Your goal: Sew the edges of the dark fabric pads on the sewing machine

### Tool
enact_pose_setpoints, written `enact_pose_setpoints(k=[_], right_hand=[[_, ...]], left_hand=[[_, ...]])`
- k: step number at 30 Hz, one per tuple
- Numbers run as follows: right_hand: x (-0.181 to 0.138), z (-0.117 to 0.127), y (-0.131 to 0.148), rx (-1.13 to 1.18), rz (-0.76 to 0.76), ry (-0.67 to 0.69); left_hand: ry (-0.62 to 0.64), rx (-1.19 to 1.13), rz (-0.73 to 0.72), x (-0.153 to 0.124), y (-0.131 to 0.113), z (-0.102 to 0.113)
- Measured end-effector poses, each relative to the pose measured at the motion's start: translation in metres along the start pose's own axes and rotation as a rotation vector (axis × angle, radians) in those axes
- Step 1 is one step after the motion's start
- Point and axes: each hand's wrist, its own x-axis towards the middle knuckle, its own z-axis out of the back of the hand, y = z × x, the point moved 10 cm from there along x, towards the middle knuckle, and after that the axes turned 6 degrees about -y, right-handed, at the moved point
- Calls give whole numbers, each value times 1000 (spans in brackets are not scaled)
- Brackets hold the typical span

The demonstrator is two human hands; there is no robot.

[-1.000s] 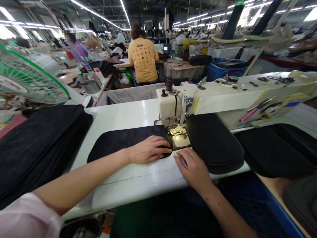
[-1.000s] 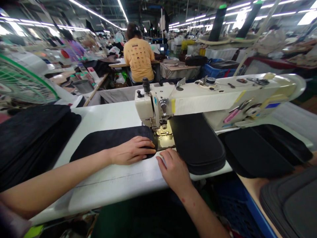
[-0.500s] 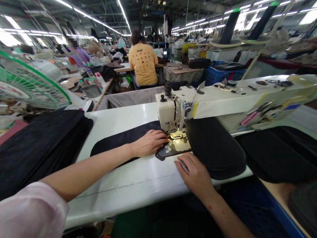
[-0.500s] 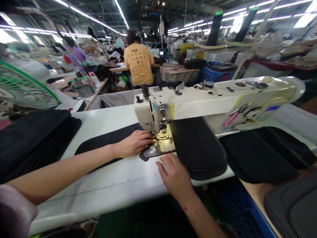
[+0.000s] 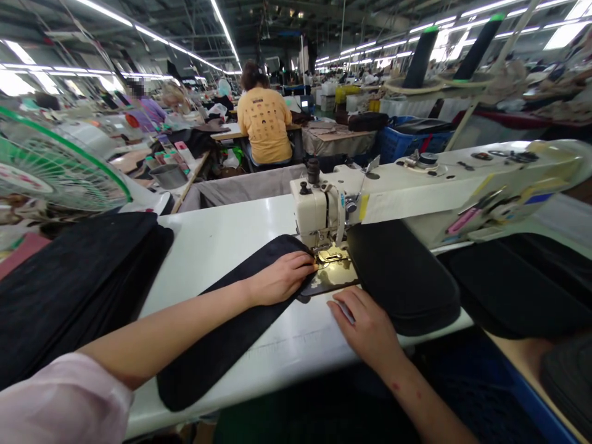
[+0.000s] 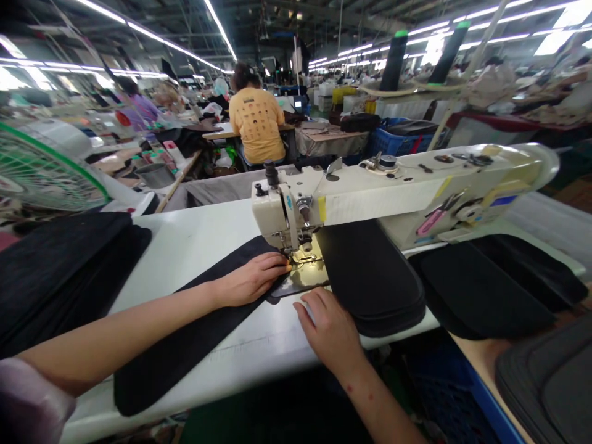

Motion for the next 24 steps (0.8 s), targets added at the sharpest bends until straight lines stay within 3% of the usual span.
enact_pose_setpoints(k=[9,14,19,24], right_hand=[[0,4,0,49,16,-2],[2,7,1,68,43,-22],[-9,8,27,75,194,48],[-11,4,28,-25,186,111]], left_hand=[[-205,181,363,5,-8,-6],[-242,272,571,8,-10,-12],[-307,192,634,3,-8,-16],[-291,29,568,-1,2,-12]])
